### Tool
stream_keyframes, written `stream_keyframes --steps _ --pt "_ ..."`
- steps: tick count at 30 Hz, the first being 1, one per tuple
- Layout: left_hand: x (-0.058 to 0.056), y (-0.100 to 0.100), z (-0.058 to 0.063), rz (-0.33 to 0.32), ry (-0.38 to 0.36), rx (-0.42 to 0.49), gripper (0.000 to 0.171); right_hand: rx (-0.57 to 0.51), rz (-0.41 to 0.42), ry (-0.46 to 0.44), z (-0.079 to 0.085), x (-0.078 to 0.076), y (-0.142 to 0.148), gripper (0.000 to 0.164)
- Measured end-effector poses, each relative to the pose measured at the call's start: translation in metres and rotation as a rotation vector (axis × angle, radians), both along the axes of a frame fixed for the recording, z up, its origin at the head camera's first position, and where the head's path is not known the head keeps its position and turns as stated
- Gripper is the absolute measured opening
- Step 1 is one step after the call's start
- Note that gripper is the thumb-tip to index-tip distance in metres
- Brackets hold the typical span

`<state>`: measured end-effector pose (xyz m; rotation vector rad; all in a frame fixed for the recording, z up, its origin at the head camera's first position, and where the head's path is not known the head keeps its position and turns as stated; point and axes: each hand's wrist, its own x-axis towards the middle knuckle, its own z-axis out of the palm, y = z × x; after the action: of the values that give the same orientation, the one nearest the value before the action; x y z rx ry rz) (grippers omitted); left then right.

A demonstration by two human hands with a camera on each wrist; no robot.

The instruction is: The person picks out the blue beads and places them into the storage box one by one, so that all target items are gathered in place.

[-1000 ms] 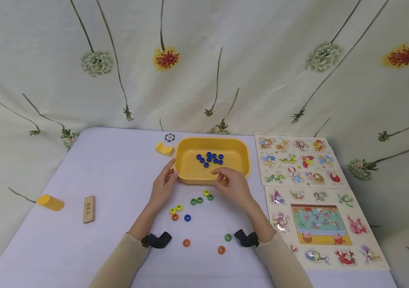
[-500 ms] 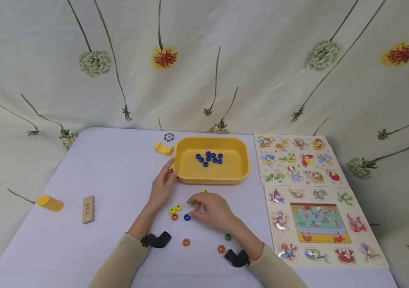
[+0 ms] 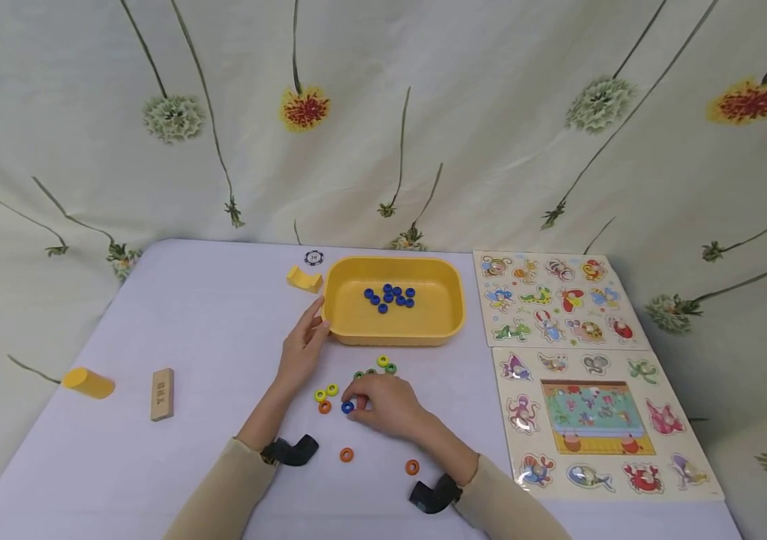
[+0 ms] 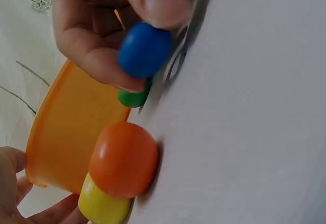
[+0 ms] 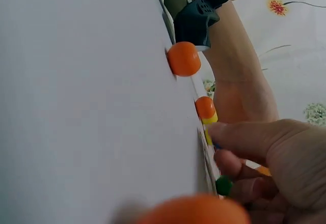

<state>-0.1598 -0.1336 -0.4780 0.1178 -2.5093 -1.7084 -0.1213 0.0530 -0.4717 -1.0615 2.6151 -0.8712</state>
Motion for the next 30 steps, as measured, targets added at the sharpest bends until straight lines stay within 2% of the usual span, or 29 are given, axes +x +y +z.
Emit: stream_keyframes --steps 3,6,9,12,15,19,24,30 --pt "0.0 0.001 -0.001 0.001 -0.002 0.005 0.046 -0.054 -0.019 -0.005 0.009 -0.001 0.004 0.018" --pt "0.0 0.002 -0.001 0.005 -0.011 0.001 0.046 -0.166 -0.06 -0.001 0.027 -0.012 0.014 0.017" --pt "-0.001 0.004 0.0 0.011 -0.022 -0.001 0.046 -0.259 -0.123 0.037 0.045 -0.034 0.026 0.018" --pt "-0.001 0.005 0.001 0.013 -0.032 0.007 0.046 -0.277 -0.209 0.072 0.055 -0.064 0.037 0.017" --pt "-0.002 0.005 0.0 0.012 -0.039 0.011 0.046 -0.238 -0.304 0.065 0.053 -0.095 0.043 0.017" --pt "-0.002 0.005 -0.001 0.013 -0.043 0.013 0.045 -0.101 -0.37 -0.008 0.042 -0.125 0.042 0.017" --pt "-0.001 0.008 -0.002 0.002 -0.041 0.013 0.045 0.045 -0.404 -0.133 0.032 -0.139 0.037 0.018" --pt "-0.001 0.008 -0.002 0.004 -0.037 0.008 0.045 0.129 -0.43 -0.156 0.024 -0.145 0.033 0.02"
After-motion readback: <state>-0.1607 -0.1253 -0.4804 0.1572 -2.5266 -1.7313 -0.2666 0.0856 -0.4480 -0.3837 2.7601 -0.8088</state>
